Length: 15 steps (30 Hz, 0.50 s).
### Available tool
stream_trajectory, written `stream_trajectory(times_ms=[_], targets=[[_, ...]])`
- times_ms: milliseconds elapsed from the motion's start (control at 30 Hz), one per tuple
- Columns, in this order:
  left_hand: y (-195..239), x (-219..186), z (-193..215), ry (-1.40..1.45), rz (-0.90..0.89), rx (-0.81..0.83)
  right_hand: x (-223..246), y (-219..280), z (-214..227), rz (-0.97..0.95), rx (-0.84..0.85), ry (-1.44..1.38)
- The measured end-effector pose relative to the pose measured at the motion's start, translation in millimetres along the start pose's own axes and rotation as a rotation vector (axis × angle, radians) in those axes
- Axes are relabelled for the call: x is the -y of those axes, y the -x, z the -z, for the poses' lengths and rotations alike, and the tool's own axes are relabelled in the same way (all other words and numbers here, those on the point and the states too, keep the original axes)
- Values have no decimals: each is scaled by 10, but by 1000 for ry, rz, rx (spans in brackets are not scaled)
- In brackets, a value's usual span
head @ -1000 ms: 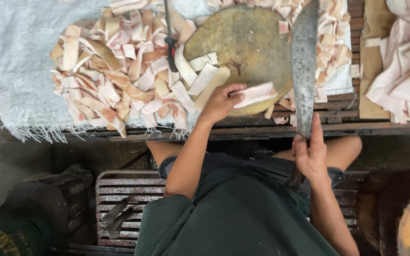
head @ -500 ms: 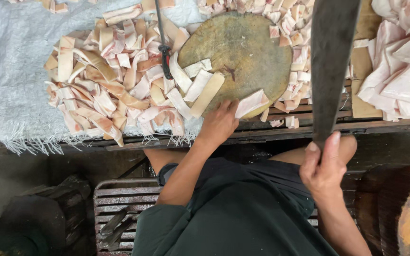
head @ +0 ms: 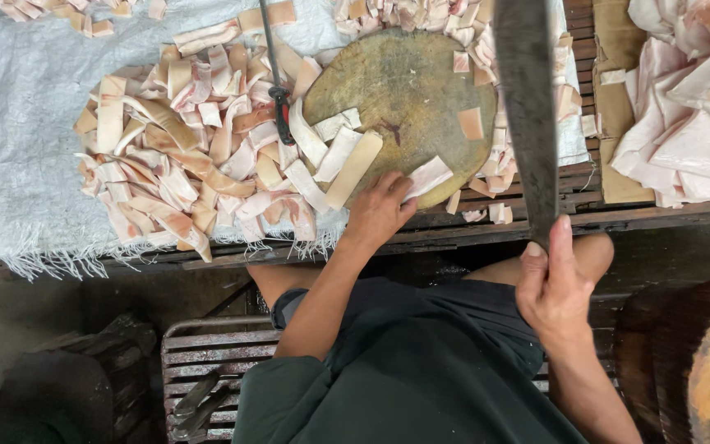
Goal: The person slices long strips of pig skin into smaller pieces using a large knife on a round wooden cutting board. They move strips from a pile onto the board and push the cut pieces aside after slicing.
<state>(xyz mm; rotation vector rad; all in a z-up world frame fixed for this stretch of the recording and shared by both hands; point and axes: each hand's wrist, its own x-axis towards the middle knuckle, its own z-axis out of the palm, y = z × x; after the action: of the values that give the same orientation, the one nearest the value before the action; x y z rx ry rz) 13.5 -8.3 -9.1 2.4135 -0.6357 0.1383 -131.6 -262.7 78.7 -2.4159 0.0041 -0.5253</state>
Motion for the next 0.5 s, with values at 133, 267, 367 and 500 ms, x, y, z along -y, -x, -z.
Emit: stream_trajectory(times_ms=[133, 267, 367, 500], targets=[[25, 44, -7, -15, -72, 13, -105, 24, -364, -75, 400, 259], [52, 75, 9, -27, -85, 9, -123, -13, -280, -50, 411, 242], [35, 92, -16, -44, -93, 11, -96, -26, -131, 5, 212, 90], [49, 120, -92, -38, -141, -42, -84, 160, -116, -8, 34, 26]])
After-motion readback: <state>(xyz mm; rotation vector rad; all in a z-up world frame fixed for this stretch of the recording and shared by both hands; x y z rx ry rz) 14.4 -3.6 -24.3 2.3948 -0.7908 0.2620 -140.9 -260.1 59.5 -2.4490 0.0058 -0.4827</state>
